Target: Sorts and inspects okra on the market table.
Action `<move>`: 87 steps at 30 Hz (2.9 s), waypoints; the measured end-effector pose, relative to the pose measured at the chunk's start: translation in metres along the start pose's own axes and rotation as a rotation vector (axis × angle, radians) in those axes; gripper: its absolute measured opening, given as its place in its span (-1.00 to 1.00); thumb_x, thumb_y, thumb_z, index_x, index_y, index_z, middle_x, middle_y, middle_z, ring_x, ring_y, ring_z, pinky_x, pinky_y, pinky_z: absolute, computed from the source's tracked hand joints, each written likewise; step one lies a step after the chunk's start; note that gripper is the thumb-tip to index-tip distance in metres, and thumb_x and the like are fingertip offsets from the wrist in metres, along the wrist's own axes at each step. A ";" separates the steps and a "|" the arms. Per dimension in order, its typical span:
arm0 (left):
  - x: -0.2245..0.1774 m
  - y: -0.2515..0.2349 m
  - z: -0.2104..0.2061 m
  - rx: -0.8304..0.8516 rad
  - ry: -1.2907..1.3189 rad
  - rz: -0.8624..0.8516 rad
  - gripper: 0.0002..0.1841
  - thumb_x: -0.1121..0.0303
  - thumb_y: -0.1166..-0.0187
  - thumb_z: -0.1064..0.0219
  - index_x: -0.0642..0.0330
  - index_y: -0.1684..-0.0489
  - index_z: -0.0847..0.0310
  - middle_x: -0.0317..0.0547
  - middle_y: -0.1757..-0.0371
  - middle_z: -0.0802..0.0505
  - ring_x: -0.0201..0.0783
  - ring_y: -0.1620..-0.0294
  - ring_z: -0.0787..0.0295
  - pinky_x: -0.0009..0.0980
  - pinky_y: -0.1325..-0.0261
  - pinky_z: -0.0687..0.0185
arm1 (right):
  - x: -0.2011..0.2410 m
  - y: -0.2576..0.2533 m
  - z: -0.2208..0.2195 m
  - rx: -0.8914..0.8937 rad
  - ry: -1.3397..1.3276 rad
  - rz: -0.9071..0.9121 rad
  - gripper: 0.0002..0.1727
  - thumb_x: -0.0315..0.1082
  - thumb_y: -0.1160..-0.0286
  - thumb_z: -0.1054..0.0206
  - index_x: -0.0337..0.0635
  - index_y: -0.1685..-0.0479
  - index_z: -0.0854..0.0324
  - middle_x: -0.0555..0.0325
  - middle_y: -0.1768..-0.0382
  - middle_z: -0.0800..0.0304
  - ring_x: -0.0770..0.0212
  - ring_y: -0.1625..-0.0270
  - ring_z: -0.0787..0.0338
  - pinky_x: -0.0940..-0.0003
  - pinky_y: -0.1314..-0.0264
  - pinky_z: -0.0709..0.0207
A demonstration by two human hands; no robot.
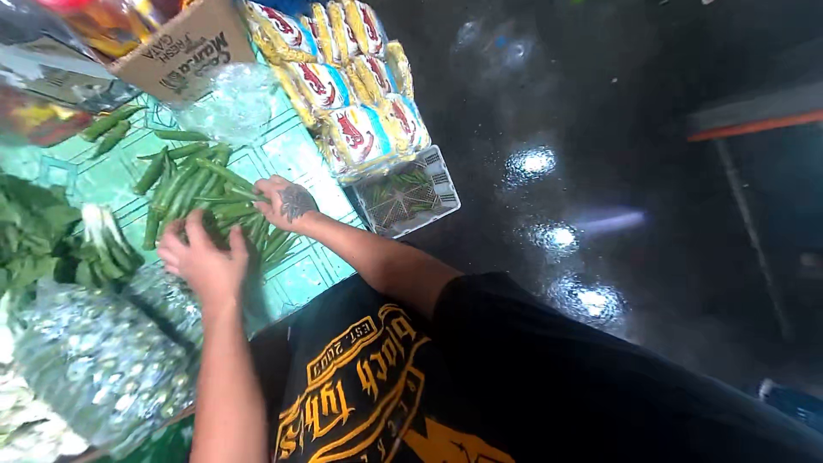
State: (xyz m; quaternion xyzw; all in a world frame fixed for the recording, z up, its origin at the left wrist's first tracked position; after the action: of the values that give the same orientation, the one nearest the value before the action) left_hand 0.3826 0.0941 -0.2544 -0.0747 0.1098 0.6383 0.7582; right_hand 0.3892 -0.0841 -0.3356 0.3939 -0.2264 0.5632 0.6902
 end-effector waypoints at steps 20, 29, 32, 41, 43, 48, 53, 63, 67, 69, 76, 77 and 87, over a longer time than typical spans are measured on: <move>0.014 -0.116 0.012 0.033 0.172 0.197 -0.66 0.14 -0.73 -0.22 0.07 -0.28 -0.70 0.09 -0.29 -0.76 0.16 -0.40 -0.63 0.21 -0.35 -0.56 | -0.004 -0.005 0.004 0.004 0.179 0.072 -0.54 0.11 -0.58 -0.35 -0.06 -0.17 -0.70 0.08 0.17 -0.81 0.05 0.17 -0.81 -0.07 0.14 -0.71; 0.081 -0.200 -0.019 0.552 -0.118 0.284 -0.51 0.23 -0.44 -0.47 0.15 -0.37 -0.62 0.27 -0.38 -0.71 0.41 -0.51 -0.49 0.58 -0.22 -0.40 | -0.015 -0.021 0.019 0.132 0.063 0.084 -0.61 0.01 -0.60 -0.37 -0.11 -0.11 -0.71 0.15 0.35 -0.77 0.12 0.29 -0.78 -0.03 0.13 -0.69; 0.080 -0.195 0.008 0.535 -0.001 0.272 -0.63 0.17 -0.61 -0.37 0.14 -0.28 -0.61 0.29 -0.20 -0.79 0.36 -0.29 -0.71 0.52 -0.18 -0.52 | -0.006 -0.023 0.022 0.079 0.089 0.068 -0.54 0.02 -0.51 -0.46 -0.15 -0.17 -0.68 0.06 0.25 -0.77 0.06 0.24 -0.77 -0.04 0.14 -0.69; 0.048 -0.105 0.026 -0.311 1.749 0.267 -0.80 0.43 -0.75 -0.20 0.16 -0.23 -0.53 -0.10 0.02 -0.79 -0.18 0.07 -0.80 -0.15 -0.06 -0.80 | 0.024 -0.041 0.012 0.056 0.253 -0.044 -0.39 0.15 -0.58 -0.30 -0.13 -0.39 -0.60 -0.13 -0.18 -0.72 -0.15 -0.07 -0.82 -0.22 0.00 -0.70; 0.041 -0.097 0.016 -0.271 2.033 0.278 -0.78 0.23 -0.90 0.09 0.00 -0.22 -0.43 -0.09 0.03 -0.82 -0.02 -0.02 -0.84 0.07 -0.16 -0.77 | 0.024 -0.051 0.014 0.110 0.215 -0.087 -0.46 0.09 -0.48 -0.35 -0.17 -0.21 -0.65 -0.13 -0.14 -0.73 -0.13 -0.14 -0.78 -0.23 -0.11 -0.65; 0.009 -0.065 -0.002 -0.052 1.640 0.399 -0.67 0.15 -0.92 0.21 0.07 -0.37 -0.34 -0.24 0.40 -0.58 -0.29 0.55 -0.57 -0.26 0.40 -0.72 | 0.028 -0.048 0.022 0.154 0.164 -0.049 -0.52 -0.05 -0.42 -0.42 -0.26 -0.09 -0.53 -0.21 0.13 -0.74 -0.19 0.09 -0.79 -0.28 0.08 -0.63; -0.014 -0.026 -0.022 0.023 1.326 0.480 -0.58 0.04 -0.84 -0.09 0.07 -0.49 -0.33 -0.09 0.26 -0.66 -0.23 0.44 -0.61 -0.26 0.34 -0.65 | 0.033 -0.029 0.041 0.103 -0.305 -0.002 -0.66 -0.21 -0.48 -0.51 -0.21 0.05 -0.48 0.05 0.47 -0.55 0.15 0.51 -0.54 0.16 0.44 -0.50; -0.048 -0.006 -0.030 0.029 1.967 0.523 -0.63 0.15 -0.92 0.13 0.13 -0.36 -0.49 -0.10 0.08 -0.74 -0.18 0.15 -0.73 -0.18 0.07 -0.75 | 0.079 0.031 0.072 -0.042 -0.443 0.041 -0.72 -0.28 -0.55 -0.47 -0.19 -0.04 -0.52 0.07 0.36 -0.71 0.18 0.51 -0.72 0.20 0.40 -0.73; -0.045 0.004 -0.030 0.038 2.072 0.449 -0.53 0.01 -0.93 0.28 -0.03 -0.61 -0.29 -0.03 -0.33 -0.76 -0.10 -0.16 -0.79 -0.11 -0.17 -0.74 | 0.079 0.053 0.058 0.092 -0.063 0.294 -0.70 -0.18 -0.42 -0.55 -0.14 0.02 -0.69 0.14 0.29 -0.81 0.25 0.31 -0.81 0.19 0.15 -0.78; -0.043 0.006 -0.031 -0.014 2.068 0.474 -0.55 0.05 -0.93 0.26 0.03 -0.55 -0.33 0.01 -0.21 -0.80 -0.08 -0.08 -0.81 -0.10 -0.14 -0.75 | 0.078 0.051 0.054 0.096 -0.034 0.376 -0.74 -0.13 -0.45 -0.52 -0.10 0.11 -0.74 0.17 0.22 -0.82 0.31 0.28 -0.80 0.27 0.14 -0.78; 0.000 0.031 -0.023 -0.136 2.151 0.630 -0.76 0.28 -0.84 -0.11 0.17 -0.27 -0.50 -0.04 0.28 -0.73 -0.12 0.36 -0.75 -0.13 0.22 -0.81 | 0.097 -0.045 0.062 0.018 0.085 0.322 -0.68 -0.06 -0.61 -0.36 -0.16 0.16 -0.81 0.00 0.18 -0.83 0.05 0.10 -0.81 -0.05 -0.04 -0.68; 0.005 0.034 -0.022 -0.152 2.138 0.662 -0.85 0.35 -0.80 -0.16 0.16 -0.14 -0.51 -0.10 0.36 -0.67 -0.18 0.45 -0.67 -0.19 0.29 -0.77 | 0.102 -0.066 0.057 0.062 0.150 0.298 -0.68 -0.10 -0.64 -0.33 -0.19 0.09 -0.80 -0.05 0.14 -0.84 -0.02 0.02 -0.83 -0.12 -0.15 -0.66; 0.018 0.067 -0.022 -0.083 2.256 0.631 -0.70 0.15 -0.85 0.08 0.04 0.04 -0.56 -0.18 0.35 -0.68 -0.21 0.41 -0.68 -0.19 0.29 -0.76 | 0.131 -0.125 0.019 0.189 0.379 0.342 -0.68 -0.14 -0.69 -0.22 -0.18 0.00 -0.78 -0.08 0.10 -0.87 -0.05 -0.05 -0.84 -0.17 -0.25 -0.62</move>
State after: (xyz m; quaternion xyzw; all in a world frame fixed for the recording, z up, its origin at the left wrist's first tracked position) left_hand 0.3181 0.1169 -0.2783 -0.5927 0.7127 0.3734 0.0363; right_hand 0.5453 -0.0274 -0.2616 0.3001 -0.1028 0.7539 0.5753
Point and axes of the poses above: each hand's wrist, its own y-axis away from the middle knuckle, its own z-axis out of the back of the hand, x = y × z, the point moved 5 cm from there along -y, towards the middle knuckle
